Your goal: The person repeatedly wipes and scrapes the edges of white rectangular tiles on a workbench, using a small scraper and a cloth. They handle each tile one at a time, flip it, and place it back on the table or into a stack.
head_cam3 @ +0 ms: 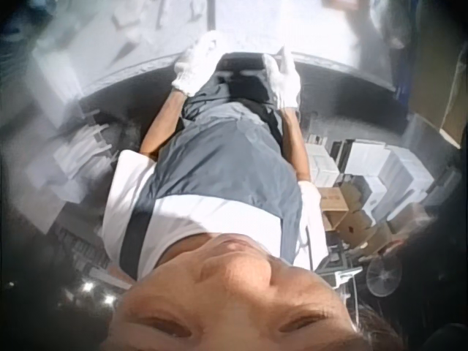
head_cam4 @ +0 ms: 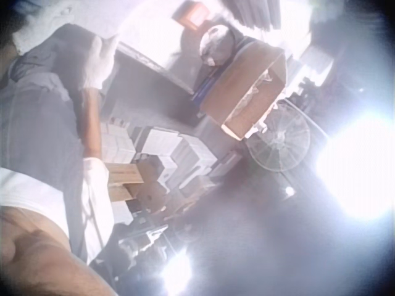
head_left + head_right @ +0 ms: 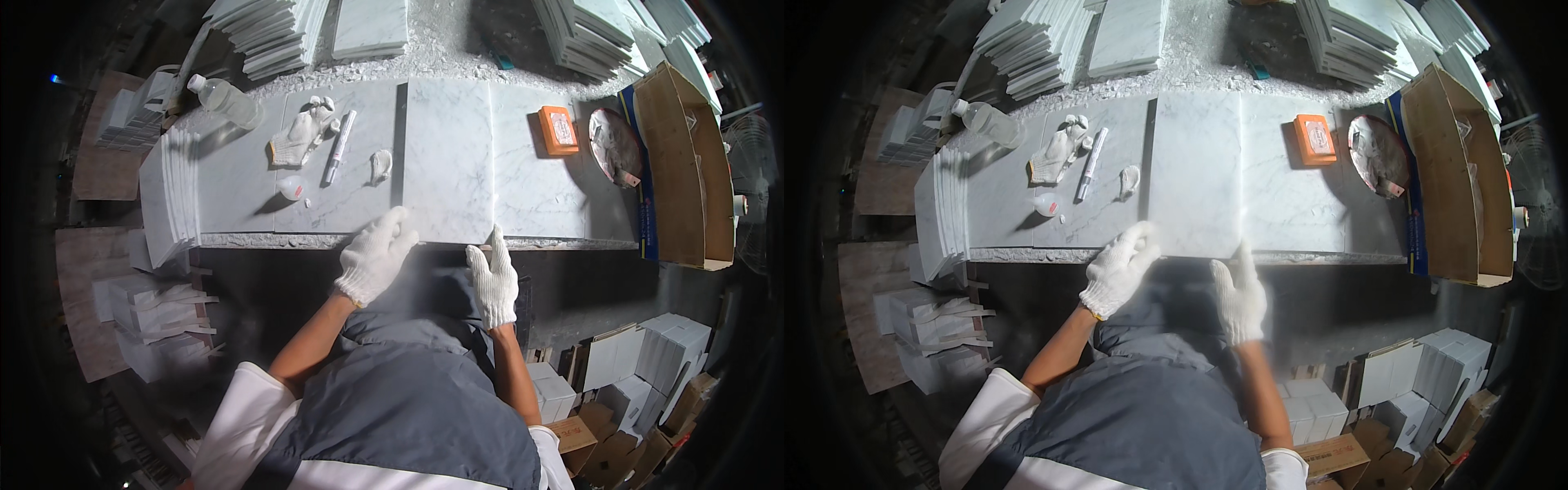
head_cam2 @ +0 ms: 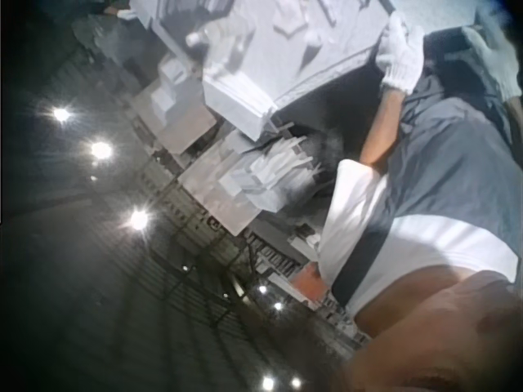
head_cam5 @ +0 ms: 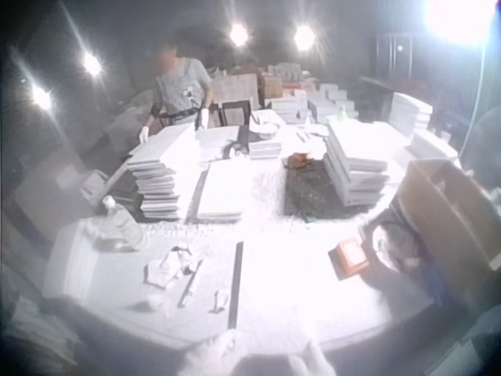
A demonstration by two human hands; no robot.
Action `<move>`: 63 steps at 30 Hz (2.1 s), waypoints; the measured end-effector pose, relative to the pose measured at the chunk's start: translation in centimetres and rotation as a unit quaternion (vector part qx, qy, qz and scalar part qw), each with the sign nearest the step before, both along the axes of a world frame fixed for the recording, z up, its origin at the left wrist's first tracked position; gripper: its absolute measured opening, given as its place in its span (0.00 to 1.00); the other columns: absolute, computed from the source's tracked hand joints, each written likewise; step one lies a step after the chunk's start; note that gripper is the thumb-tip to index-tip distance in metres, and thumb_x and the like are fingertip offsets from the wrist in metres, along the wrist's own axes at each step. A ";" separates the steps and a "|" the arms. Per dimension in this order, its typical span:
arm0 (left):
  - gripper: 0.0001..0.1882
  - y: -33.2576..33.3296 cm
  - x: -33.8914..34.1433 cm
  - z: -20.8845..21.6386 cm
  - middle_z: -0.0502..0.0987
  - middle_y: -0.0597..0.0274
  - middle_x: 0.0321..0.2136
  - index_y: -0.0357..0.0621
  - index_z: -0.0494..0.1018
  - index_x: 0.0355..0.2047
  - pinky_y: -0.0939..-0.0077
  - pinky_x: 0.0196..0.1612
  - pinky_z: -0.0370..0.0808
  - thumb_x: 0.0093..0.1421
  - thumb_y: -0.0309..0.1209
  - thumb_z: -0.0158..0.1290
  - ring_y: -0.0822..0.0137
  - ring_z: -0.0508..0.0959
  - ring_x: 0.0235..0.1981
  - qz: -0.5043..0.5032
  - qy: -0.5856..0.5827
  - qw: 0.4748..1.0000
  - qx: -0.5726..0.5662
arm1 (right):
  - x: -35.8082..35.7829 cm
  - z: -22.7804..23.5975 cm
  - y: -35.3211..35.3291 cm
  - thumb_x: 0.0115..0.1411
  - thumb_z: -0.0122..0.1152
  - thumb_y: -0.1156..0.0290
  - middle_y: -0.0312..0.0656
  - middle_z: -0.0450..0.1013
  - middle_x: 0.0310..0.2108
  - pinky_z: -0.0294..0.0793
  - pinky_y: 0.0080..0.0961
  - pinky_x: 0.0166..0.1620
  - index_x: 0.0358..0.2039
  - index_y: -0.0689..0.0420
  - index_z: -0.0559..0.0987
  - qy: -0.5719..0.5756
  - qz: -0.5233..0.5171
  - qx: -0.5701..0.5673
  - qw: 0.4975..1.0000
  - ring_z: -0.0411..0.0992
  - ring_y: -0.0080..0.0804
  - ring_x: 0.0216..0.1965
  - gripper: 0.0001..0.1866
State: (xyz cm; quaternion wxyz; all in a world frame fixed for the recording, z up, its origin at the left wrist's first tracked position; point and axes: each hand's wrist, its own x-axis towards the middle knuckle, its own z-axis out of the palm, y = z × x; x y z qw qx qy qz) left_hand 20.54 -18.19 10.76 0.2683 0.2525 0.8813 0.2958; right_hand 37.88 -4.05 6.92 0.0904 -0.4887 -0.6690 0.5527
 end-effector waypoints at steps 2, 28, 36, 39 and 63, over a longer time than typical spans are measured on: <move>0.26 0.5 0.2 0.1 0.80 0.51 0.51 0.49 0.72 0.59 0.60 0.54 0.75 0.64 0.45 0.58 0.51 0.80 0.50 0.008 -0.015 1.000 -0.002 | -0.1 0.3 -0.4 0.67 0.66 0.63 0.43 0.81 0.44 0.79 0.25 0.46 0.73 0.59 0.63 -0.004 0.005 0.031 0.999 0.79 0.24 0.41 0.38; 0.25 2.4 -5.5 3.4 0.75 0.64 0.57 0.49 0.70 0.64 0.67 0.22 0.79 0.71 0.44 0.56 0.63 0.82 0.22 0.278 -0.391 0.848 0.224 | -12.2 -1.3 8.8 0.76 0.47 0.47 0.51 0.80 0.53 0.73 0.33 0.55 0.59 0.65 0.78 0.295 -0.025 -0.349 0.889 0.77 0.39 0.51 0.32; 0.31 7.6 -9.4 -1.1 0.75 0.49 0.62 0.42 0.72 0.64 0.67 0.69 0.62 0.74 0.53 0.46 0.55 0.71 0.66 0.248 -0.101 0.948 0.172 | -14.6 -0.6 14.0 0.69 0.65 0.60 0.42 0.81 0.40 0.76 0.26 0.49 0.46 0.67 0.81 0.351 0.046 -0.121 0.928 0.77 0.28 0.40 0.19; 0.20 12.7 -14.1 -3.5 0.80 0.52 0.46 0.46 0.77 0.51 0.58 0.57 0.73 0.73 0.48 0.48 0.52 0.78 0.52 0.075 0.322 0.941 0.079 | -16.5 1.2 18.7 0.69 0.66 0.57 0.43 0.82 0.37 0.76 0.24 0.43 0.43 0.65 0.83 0.360 0.086 -0.191 0.909 0.78 0.27 0.37 0.20; 0.08 19.4 -22.5 -5.7 0.79 0.63 0.37 0.50 0.79 0.40 0.59 0.46 0.75 0.60 0.33 0.57 0.56 0.78 0.42 -0.036 0.453 0.890 0.039 | -43.0 -4.7 37.0 0.67 0.67 0.54 0.31 0.77 0.41 0.69 0.17 0.42 0.51 0.63 0.83 0.349 0.064 -0.185 0.916 0.70 0.17 0.39 0.24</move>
